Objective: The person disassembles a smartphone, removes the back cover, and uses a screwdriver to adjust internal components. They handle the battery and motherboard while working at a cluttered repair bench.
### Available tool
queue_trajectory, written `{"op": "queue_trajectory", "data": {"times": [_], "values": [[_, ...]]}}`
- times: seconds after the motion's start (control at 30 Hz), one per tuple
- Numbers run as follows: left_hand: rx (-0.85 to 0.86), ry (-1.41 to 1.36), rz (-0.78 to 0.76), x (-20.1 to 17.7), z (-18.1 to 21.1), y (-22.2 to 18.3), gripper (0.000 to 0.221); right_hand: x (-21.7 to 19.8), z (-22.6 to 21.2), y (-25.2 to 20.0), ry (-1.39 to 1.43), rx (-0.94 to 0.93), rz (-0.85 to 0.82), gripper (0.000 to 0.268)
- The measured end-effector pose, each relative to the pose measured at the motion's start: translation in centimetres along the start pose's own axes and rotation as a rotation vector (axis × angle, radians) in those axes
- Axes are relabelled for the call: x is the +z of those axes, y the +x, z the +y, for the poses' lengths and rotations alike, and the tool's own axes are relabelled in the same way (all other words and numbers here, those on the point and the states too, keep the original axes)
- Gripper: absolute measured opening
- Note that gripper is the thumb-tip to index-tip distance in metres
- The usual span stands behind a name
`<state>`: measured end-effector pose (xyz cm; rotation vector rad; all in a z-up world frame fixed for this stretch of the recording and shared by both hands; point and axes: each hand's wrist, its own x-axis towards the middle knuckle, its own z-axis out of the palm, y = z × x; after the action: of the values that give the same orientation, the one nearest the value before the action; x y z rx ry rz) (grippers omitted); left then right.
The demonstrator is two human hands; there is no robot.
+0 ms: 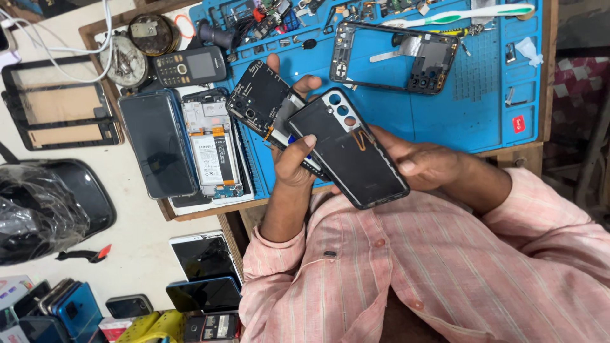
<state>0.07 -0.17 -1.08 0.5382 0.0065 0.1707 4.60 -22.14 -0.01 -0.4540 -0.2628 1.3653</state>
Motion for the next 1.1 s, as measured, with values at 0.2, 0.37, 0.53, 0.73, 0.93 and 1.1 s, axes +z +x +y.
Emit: {"op": "queue_trajectory", "data": {"times": [0.2,0.37,0.53,0.73,0.93,1.1], "values": [[-0.009,0.026,0.029,-0.2,-0.4,-0.1,0.106,1.2,0.3,-0.7,-0.046,0.037,0.149,0.122],[-0.013,0.106,0.077,-0.3,-1.0,0.3,0.134,1.2,-1.8,-0.5,-0.971,-0.359,0.301,0.09],[-0.027,0.228,0.101,-0.5,-2.0,0.4,0.155,1.0,-3.1,1.9,-1.665,-0.44,0.425,0.074],[0.007,0.237,0.119,-0.9,-2.5,0.1,0.137,1.5,-2.1,4.5,-1.733,-0.425,0.35,0.073],[0.024,0.304,0.119,-1.2,-2.8,0.2,0.144,0.7,-1.8,4.6,-1.706,-0.391,0.335,0.07],[0.044,0.346,0.115,-1.6,-3.2,0.1,0.15,0.4,-1.6,4.6,-1.664,-0.359,0.319,0.069]]}}
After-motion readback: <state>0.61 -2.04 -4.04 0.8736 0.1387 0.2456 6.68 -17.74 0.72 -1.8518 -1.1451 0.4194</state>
